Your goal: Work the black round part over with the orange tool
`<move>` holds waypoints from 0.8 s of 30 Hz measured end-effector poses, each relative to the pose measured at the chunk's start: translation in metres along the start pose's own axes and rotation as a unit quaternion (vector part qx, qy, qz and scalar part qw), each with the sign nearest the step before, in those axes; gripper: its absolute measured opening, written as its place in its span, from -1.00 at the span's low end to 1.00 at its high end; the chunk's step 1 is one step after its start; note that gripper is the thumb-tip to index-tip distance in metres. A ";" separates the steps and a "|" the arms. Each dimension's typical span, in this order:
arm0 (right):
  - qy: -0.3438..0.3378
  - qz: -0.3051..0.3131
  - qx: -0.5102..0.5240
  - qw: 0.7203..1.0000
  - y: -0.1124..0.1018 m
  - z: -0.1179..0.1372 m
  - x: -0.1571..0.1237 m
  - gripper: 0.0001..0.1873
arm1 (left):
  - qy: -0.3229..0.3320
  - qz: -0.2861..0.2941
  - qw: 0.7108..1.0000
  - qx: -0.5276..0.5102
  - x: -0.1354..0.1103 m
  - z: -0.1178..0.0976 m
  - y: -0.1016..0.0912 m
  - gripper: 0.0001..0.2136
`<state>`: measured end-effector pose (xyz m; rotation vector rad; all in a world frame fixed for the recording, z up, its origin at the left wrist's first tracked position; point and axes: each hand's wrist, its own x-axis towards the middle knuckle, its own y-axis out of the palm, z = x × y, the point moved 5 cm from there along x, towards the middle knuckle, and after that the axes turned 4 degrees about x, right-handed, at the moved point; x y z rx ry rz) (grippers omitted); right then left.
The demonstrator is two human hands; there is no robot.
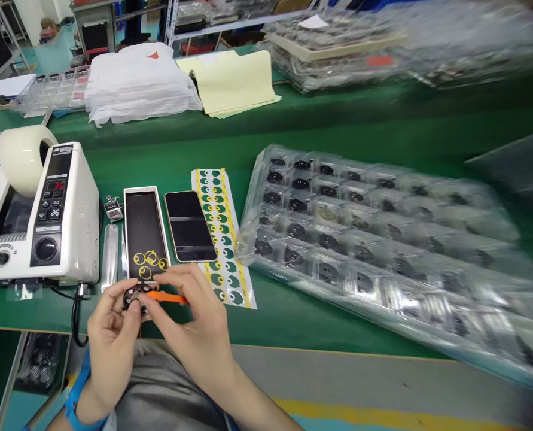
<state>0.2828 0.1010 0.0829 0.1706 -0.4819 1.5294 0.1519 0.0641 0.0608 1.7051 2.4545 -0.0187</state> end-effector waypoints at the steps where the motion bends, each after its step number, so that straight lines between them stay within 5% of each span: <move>1: 0.017 0.014 0.005 1.000 0.001 -0.002 0.001 -0.87 | -0.003 0.003 1.000 0.000 0.000 0.001 0.000 -0.77; 7: 0.072 0.102 0.051 0.991 0.003 -0.007 0.007 -0.89 | -0.013 0.034 0.999 -0.001 -0.001 0.008 0.002 -0.78; 14: 0.032 0.138 0.022 0.990 0.003 -0.007 0.014 -0.84 | -0.005 0.093 0.992 0.089 0.008 0.008 0.005 -0.83; 19: -0.067 0.067 0.029 0.995 -0.014 0.009 0.010 -0.79 | 0.093 0.068 0.983 0.143 0.016 -0.008 -0.002 -0.91; 24: -0.211 0.030 -0.089 0.973 -0.028 0.027 -0.020 -0.77 | -0.008 0.028 0.999 0.045 0.019 -0.001 -0.007 -0.91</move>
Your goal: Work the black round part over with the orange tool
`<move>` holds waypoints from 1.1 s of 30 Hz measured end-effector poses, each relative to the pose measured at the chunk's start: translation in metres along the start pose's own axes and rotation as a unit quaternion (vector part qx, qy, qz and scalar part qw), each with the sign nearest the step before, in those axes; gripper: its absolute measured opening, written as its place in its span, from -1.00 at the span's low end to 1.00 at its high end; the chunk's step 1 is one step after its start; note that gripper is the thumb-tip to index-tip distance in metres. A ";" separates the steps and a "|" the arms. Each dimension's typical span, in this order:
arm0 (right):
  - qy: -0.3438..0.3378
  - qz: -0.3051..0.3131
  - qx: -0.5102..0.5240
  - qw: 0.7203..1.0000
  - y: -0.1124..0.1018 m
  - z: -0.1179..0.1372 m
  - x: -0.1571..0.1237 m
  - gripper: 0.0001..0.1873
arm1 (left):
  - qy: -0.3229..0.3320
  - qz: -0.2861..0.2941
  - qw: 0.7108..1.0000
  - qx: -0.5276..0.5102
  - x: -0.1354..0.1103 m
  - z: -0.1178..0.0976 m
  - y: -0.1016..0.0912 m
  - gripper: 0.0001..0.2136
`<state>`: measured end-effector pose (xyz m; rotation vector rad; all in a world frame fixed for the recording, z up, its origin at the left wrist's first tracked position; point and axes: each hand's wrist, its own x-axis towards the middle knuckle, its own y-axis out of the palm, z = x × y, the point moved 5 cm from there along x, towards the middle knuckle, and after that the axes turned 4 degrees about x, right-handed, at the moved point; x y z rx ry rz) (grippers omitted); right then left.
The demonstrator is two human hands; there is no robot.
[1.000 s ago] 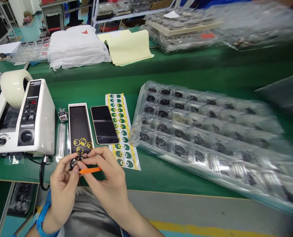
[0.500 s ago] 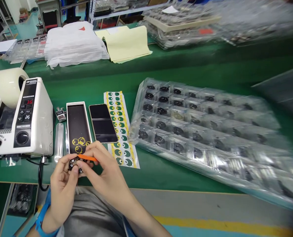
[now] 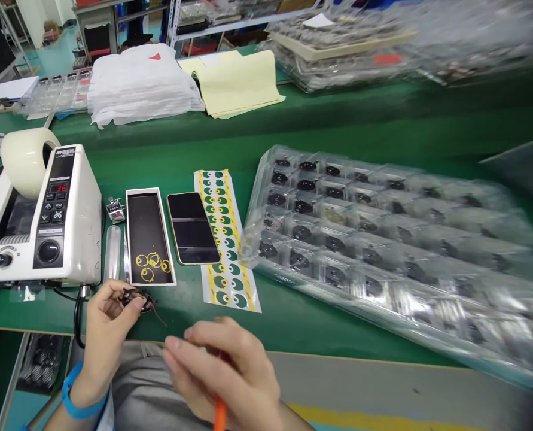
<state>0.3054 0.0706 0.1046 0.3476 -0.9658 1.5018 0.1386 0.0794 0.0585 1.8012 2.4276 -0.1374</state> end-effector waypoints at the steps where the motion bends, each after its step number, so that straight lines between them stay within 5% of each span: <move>1: -0.019 0.008 -0.023 1.000 0.000 0.003 -0.004 -0.79 | -0.016 0.000 1.000 -0.024 -0.001 0.001 0.000 -0.88; 9: -0.054 -0.018 -0.094 0.994 0.016 -0.004 0.003 -0.84 | -0.008 0.014 0.997 -0.074 -0.007 -0.001 0.001 -0.79; 16: -0.056 -0.005 -0.057 0.997 0.031 -0.014 0.012 -0.90 | -0.005 0.032 0.997 -0.076 -0.013 -0.008 0.009 -0.83; 24: -0.096 -0.001 -0.035 0.995 0.031 -0.016 0.013 -0.87 | 0.127 -0.022 0.986 0.101 -0.022 -0.009 0.000 -0.69; 33: -0.125 0.031 -0.037 0.991 0.029 -0.016 0.015 -0.84 | 0.181 -0.046 0.974 0.129 -0.027 -0.018 0.003 -0.61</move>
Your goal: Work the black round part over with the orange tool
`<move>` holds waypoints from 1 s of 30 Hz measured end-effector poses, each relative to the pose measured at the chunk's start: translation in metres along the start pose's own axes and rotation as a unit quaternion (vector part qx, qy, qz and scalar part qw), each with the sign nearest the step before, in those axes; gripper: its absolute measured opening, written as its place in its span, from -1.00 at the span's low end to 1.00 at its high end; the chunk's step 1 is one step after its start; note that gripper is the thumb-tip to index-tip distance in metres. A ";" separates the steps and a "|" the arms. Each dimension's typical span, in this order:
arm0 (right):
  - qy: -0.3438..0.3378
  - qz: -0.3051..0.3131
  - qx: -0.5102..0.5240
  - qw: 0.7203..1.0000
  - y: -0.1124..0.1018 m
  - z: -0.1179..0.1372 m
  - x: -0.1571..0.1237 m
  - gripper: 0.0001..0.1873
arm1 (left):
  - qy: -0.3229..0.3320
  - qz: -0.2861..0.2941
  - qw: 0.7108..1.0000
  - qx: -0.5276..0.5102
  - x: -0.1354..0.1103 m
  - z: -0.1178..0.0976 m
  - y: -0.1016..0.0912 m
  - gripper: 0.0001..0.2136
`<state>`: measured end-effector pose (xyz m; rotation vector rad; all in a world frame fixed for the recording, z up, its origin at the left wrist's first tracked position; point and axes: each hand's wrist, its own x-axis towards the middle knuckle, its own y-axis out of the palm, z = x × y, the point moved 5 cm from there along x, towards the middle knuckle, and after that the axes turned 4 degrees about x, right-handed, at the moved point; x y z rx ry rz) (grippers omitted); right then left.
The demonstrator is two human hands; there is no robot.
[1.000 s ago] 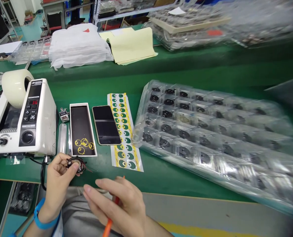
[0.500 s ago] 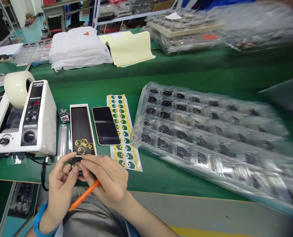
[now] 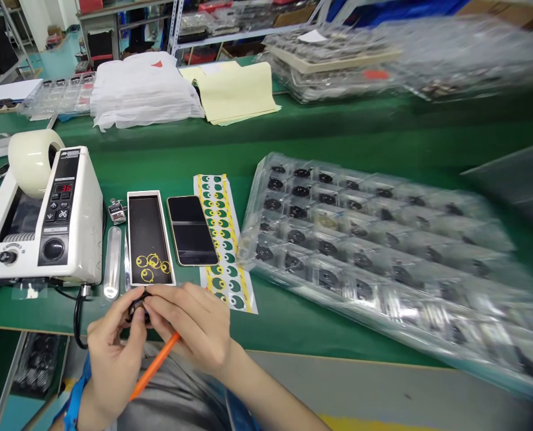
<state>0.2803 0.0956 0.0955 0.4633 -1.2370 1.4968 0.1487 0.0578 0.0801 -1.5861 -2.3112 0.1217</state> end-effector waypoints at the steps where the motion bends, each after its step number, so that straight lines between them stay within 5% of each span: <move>1: 0.006 -0.004 0.001 1.000 0.000 0.000 0.000 -0.85 | 0.004 -0.004 1.000 0.003 0.000 -0.002 0.000 -0.61; 11: 0.069 -0.053 -0.004 0.996 0.004 0.004 -0.006 -0.89 | -0.025 -0.007 1.000 -0.002 -0.006 0.009 0.002 -0.71; 16: 0.119 -0.034 0.057 0.991 0.000 0.000 -0.006 -0.92 | -0.119 0.025 0.990 -0.071 0.004 0.020 0.002 -0.86; 20: 0.267 0.082 0.208 0.937 -0.004 -0.015 -0.005 -0.90 | -0.196 0.095 0.965 -0.144 0.015 0.023 0.001 -0.93; 23: 0.280 0.217 0.269 0.895 0.000 -0.015 -0.005 -0.79 | -0.187 0.149 0.956 -0.168 0.019 0.019 0.002 -0.94; 26: 0.229 0.262 0.269 0.898 0.001 -0.011 -0.004 -0.72 | -0.197 0.175 0.947 -0.185 0.017 0.020 0.003 -0.95; 30: 0.169 0.231 0.211 0.935 0.004 -0.004 -0.009 -0.65 | -0.217 0.183 0.941 -0.182 0.014 0.022 0.006 -0.86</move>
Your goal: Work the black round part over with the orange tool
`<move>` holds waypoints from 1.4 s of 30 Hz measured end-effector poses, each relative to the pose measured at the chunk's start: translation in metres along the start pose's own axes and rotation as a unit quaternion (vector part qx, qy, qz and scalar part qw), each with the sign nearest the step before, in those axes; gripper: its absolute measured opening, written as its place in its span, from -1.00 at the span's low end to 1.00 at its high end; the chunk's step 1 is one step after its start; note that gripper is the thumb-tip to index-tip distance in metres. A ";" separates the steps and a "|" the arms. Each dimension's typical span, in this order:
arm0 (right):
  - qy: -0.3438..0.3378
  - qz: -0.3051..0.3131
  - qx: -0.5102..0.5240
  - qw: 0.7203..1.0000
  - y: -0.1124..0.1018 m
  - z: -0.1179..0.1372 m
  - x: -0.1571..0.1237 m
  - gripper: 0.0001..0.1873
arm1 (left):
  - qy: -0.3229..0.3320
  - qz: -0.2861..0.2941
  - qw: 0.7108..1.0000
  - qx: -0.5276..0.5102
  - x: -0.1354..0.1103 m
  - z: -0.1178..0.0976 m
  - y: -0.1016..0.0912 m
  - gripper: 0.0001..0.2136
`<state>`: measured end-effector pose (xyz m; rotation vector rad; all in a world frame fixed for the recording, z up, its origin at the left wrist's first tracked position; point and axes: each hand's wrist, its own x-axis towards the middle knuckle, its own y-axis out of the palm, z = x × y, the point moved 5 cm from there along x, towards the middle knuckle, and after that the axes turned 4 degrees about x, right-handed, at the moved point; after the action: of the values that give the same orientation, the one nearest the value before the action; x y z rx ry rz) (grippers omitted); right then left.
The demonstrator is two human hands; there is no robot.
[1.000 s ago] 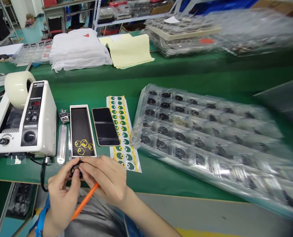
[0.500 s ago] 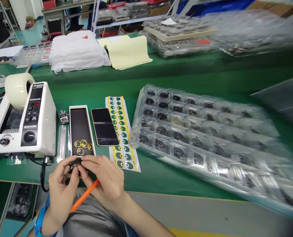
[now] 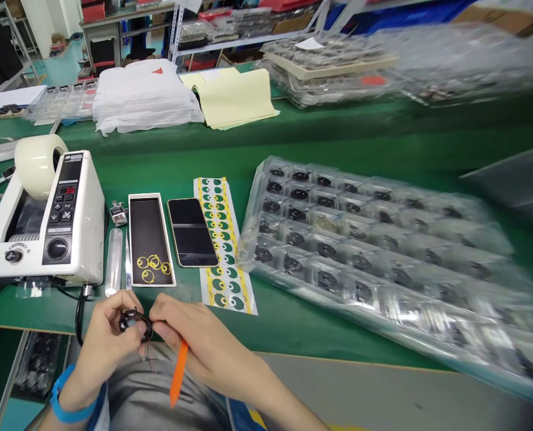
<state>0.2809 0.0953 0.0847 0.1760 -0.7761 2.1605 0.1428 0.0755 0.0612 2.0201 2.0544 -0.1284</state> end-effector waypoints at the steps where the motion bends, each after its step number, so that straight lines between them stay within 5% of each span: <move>1: -0.005 -0.017 -0.014 1.000 0.003 0.000 -0.002 -0.63 | 0.005 -0.010 1.000 0.011 0.000 -0.001 0.001 -0.85; 7: 0.085 -0.068 0.053 0.993 0.018 -0.008 -0.012 -0.59 | 0.042 -0.031 0.996 0.078 0.002 -0.009 0.006 -0.83; 15: 0.084 -0.003 0.068 0.994 0.011 -0.009 -0.012 -0.54 | -0.046 0.037 0.998 0.005 0.000 0.006 0.001 -0.69; 22: 0.162 -0.061 0.202 0.964 0.015 -0.012 -0.011 -0.49 | -0.054 0.016 0.998 -0.010 0.004 0.011 0.004 -0.55; 30: 0.160 -0.070 0.204 0.963 0.016 -0.017 -0.013 -0.48 | -0.020 0.006 0.999 -0.030 0.001 0.014 0.003 -0.64; 36: 0.183 -0.118 0.170 0.961 0.015 -0.021 -0.014 -0.44 | 0.065 -0.047 0.995 0.065 -0.003 0.008 0.000 -0.75; 39: 0.215 -0.131 0.223 0.942 0.018 -0.024 -0.013 -0.39 | 0.222 -0.102 0.944 0.222 -0.011 -0.003 -0.001 -0.82; 42: 0.243 -0.122 0.350 0.896 0.028 -0.026 -0.011 -0.39 | 0.401 -0.132 0.827 0.370 -0.025 -0.009 0.008 -0.55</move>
<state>0.2707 0.0899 0.0463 0.0820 0.3146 2.0207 0.1495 0.0541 0.0768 2.4673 3.2111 -0.1623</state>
